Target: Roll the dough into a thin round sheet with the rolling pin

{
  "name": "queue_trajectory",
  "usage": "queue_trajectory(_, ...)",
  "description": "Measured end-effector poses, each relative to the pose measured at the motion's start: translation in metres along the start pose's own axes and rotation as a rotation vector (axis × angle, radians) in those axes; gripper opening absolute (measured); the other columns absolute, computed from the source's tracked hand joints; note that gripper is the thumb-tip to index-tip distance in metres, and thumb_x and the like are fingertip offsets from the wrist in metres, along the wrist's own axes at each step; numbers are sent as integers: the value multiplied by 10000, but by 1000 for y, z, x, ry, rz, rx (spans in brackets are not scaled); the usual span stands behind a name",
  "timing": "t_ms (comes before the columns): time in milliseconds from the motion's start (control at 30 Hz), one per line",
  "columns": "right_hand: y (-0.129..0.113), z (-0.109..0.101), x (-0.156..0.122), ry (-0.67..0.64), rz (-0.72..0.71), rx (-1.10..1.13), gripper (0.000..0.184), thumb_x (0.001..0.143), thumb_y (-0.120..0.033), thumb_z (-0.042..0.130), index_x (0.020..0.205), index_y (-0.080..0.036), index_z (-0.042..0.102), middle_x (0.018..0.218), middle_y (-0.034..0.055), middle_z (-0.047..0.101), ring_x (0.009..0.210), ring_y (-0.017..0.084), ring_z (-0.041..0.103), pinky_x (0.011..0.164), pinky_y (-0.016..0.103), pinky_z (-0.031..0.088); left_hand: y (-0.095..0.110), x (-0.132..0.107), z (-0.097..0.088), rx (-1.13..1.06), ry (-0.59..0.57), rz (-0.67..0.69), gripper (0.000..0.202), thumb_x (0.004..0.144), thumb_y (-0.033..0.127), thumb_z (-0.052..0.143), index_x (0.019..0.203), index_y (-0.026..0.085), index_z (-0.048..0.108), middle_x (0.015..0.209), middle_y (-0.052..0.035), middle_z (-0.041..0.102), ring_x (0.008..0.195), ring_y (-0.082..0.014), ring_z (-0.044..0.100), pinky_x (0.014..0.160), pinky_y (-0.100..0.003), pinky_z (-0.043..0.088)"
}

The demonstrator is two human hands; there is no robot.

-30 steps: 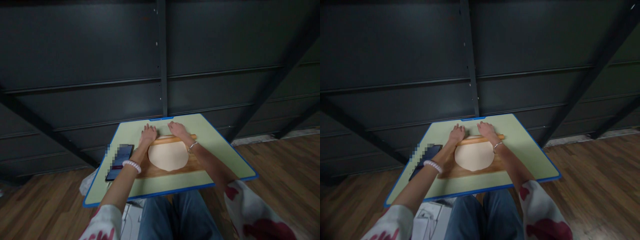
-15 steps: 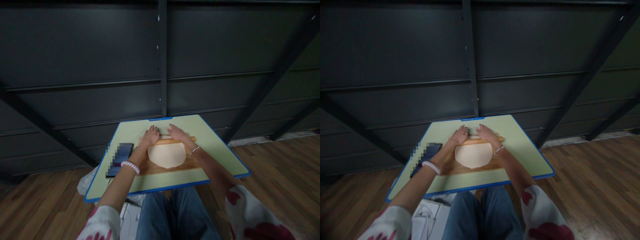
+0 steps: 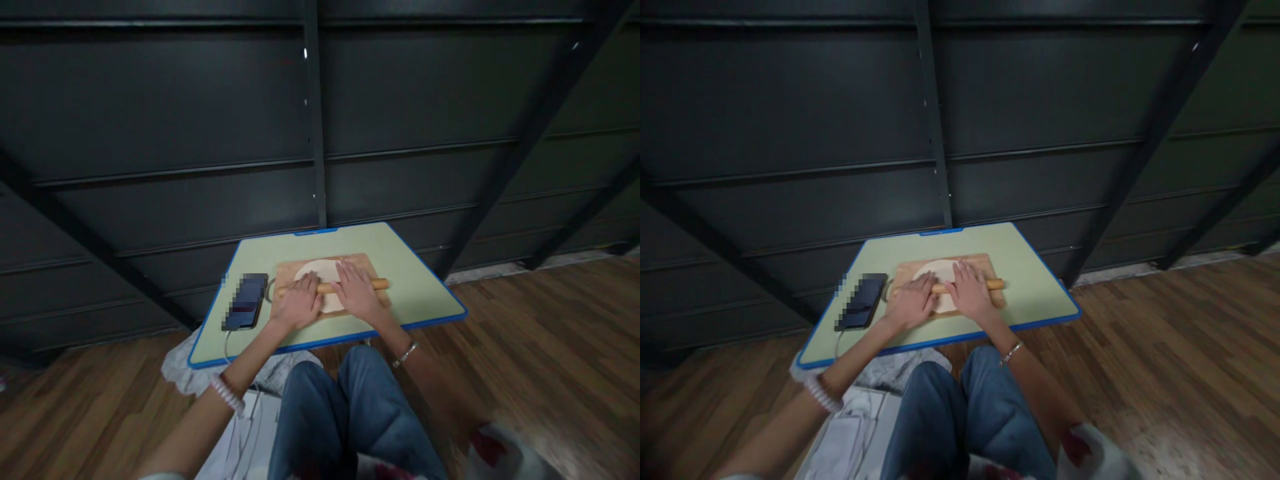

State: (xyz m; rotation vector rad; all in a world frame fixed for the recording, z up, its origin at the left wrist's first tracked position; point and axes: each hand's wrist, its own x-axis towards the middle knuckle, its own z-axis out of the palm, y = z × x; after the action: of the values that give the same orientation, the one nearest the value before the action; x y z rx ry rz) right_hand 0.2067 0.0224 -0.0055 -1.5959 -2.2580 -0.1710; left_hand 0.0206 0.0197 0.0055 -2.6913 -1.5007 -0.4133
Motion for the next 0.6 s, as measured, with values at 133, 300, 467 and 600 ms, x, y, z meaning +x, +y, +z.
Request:
queue_trajectory(133,-14,-9,-48,84,-67,4,595,950,-416,283,1404,-33,319,1469,179,312,1377,261,211,1125,460,113,23,-36,-4,33,46,40,601,853,396,428,1356,72,371,1365,-198,443,1281,-318,374,1078,-452,248)
queue_trajectory(300,-8,-18,-80,32,-125,64,548,958,-360,265,1409,-52,316,1466,155,330,1377,225,223,1120,434,180,47,-64,0,85,103,-7,645,868,382,423,1409,60,281,1435,-212,345,1356,-329,251,1096,-480,210)
queue_trajectory(467,22,-14,-77,45,-103,90,537,970,-352,231,1415,-61,306,1466,157,328,1379,215,222,1113,462,197,64,-67,7,151,131,-83,652,859,357,442,1402,29,292,1439,-242,325,1358,-360,233,1083,-503,228)
queue_trajectory(600,49,-4,-57,35,-149,127,537,974,-359,191,1416,-79,314,1470,148,324,1378,196,225,1114,441,212,67,-54,9,184,141,-147,655,862,378,448,1406,42,304,1447,-232,316,1353,-371,241,1076,-508,235)
